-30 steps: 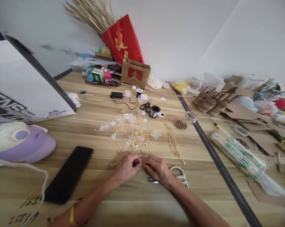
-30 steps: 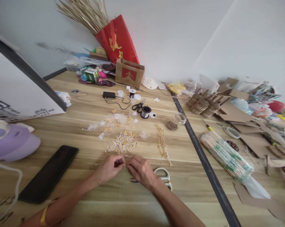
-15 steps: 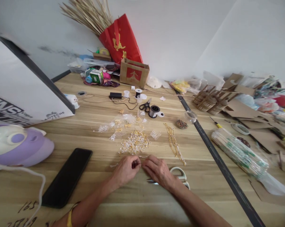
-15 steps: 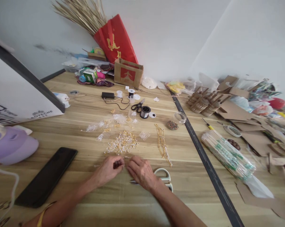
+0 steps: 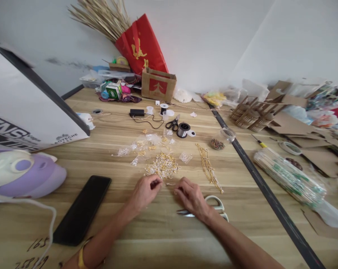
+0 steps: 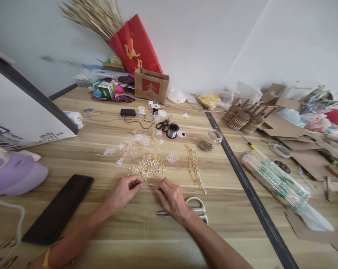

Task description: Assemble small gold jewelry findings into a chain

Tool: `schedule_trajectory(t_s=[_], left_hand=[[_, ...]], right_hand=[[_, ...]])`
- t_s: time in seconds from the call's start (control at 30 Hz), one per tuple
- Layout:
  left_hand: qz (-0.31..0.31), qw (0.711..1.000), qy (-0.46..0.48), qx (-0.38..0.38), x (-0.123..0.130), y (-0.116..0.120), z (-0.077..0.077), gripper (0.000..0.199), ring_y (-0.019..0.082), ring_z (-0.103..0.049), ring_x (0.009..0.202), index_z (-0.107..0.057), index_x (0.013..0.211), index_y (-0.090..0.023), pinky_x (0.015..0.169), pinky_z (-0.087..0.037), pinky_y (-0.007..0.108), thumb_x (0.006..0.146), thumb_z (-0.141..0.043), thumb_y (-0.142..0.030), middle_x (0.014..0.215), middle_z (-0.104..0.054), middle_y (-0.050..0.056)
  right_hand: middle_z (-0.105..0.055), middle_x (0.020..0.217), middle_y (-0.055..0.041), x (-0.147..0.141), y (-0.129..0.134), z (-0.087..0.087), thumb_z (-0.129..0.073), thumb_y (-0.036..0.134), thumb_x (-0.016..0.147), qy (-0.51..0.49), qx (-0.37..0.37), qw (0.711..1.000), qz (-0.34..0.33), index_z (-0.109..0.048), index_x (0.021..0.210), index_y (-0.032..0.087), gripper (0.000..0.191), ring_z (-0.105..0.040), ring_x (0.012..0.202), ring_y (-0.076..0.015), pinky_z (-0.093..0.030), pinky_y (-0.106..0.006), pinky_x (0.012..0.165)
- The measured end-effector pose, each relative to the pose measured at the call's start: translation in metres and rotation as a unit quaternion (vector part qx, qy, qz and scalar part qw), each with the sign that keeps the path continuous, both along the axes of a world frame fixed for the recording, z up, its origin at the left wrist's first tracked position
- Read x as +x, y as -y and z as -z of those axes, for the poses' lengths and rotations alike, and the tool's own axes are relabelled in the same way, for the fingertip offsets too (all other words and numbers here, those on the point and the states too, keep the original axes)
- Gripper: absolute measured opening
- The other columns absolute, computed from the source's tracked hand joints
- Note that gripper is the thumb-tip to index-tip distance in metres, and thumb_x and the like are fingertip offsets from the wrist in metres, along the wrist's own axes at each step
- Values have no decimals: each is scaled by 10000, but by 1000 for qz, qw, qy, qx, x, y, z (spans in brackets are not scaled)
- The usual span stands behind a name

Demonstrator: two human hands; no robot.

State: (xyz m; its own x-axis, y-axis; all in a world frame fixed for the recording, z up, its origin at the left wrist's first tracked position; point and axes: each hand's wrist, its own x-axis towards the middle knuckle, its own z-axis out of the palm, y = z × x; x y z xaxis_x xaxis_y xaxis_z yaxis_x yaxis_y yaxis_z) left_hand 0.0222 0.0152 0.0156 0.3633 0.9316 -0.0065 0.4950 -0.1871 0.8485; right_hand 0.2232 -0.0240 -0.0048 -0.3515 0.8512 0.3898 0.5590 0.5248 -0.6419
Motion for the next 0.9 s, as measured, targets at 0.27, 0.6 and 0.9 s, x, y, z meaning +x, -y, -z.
schedule_trajectory(t_s=[0.27,0.6,0.9], left_hand=[[15,987,-119,110,-9,-18,1,110,169,-612,748,-661,780,-182,707,-459,274,790,-572,-119,804,-677,30],[114,937,-262,203,4,-19,8,219,195,-577,806,-625,755,-162,782,-442,321,903,-465,-150,801,-622,49],[114,931,-238,252,7,-21,19,276,199,-540,791,-589,755,-163,788,-444,343,927,-376,-138,795,-578,52]], right_hand=[[-480,622,18,1,-6,-6,-569,389,869,-243,-197,947,72,-556,751,176,243,-426,523,-101,-355,-217,474],[-500,615,18,4,-5,1,-591,409,855,-269,-237,932,44,-564,774,168,256,-442,538,-102,-367,-214,498],[-492,618,22,4,-5,-3,-583,385,860,-241,-234,941,53,-558,767,166,239,-432,544,-99,-351,-208,489]])
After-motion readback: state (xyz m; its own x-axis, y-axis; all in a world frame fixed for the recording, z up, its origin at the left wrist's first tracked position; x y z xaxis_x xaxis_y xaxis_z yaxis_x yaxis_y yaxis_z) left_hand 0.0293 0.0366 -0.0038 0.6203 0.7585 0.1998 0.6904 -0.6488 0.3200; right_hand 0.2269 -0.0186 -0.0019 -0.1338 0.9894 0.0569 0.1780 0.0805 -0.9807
